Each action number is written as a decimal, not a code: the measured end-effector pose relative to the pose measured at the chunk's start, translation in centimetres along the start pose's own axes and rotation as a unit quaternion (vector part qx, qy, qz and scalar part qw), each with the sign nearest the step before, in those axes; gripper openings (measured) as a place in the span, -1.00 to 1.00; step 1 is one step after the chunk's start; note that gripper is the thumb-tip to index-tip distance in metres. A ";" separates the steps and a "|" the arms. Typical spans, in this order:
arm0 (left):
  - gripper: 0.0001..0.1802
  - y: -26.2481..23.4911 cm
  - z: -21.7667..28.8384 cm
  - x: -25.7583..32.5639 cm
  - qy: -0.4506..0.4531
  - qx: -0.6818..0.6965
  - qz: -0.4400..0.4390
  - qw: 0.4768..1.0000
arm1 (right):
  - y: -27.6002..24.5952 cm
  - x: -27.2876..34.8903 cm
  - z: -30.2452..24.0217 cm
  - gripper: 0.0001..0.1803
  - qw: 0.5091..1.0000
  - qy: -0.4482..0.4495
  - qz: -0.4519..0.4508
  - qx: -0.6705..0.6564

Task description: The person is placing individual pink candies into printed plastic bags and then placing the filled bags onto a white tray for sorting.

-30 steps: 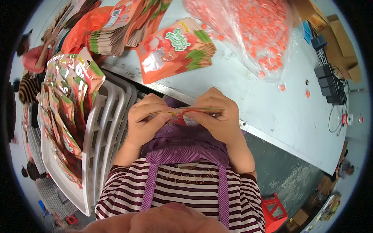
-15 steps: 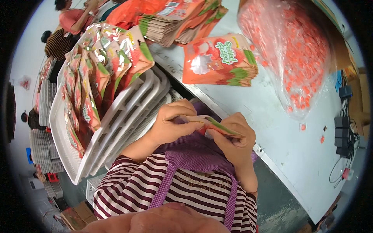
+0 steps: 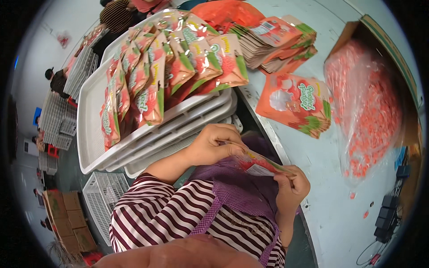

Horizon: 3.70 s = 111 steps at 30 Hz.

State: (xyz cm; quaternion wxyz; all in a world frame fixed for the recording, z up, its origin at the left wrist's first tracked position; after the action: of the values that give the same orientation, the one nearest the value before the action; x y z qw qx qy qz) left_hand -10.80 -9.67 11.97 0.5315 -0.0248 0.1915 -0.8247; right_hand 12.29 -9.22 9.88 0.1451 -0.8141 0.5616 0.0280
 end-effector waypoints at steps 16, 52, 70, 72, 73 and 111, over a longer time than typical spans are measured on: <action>-0.83 -5.5 6.5 7.5 -0.052 -0.131 0.102 0.985 | -0.2 -2.1 -3.9 -0.48 0.943 -0.224 -0.006 -0.247; -0.28 3.3 -6.0 -9.3 0.036 -0.203 -0.112 0.972 | -3.0 -1.5 1.6 -0.74 0.986 -0.004 0.059 -0.154; -0.74 4.7 -11.1 -12.8 0.115 -0.357 -0.198 0.906 | -7.3 -5.3 12.1 -0.70 0.964 0.228 0.131 0.038; -0.74 4.5 -11.2 -12.9 0.110 -0.325 -0.199 0.918 | -7.1 -5.7 12.0 -0.71 0.962 0.245 0.123 -0.007; -0.74 4.6 -10.9 -12.8 0.112 -0.326 -0.200 0.917 | -7.1 -5.7 11.2 -0.75 0.968 0.217 0.125 0.030; -0.79 6.8 -1.0 -10.9 0.192 -0.398 -0.239 0.865 | -4.2 -1.2 6.6 -0.83 0.992 0.093 0.034 0.080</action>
State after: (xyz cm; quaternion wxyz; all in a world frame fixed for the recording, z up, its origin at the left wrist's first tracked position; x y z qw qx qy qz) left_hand -0.40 -2.23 10.46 0.2163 -0.1203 0.5897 -0.7688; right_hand 16.52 -5.03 4.65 0.1552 -0.7793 0.6007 -0.0880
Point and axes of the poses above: each hand's wrist, its own x-axis away from the middle knuckle, its own y-axis out of the palm, z = x × y, the point moved 3 cm from there along -x, towards the middle knuckle, and after that the axes turned 15 degrees about -z, right-handed, at the moved point
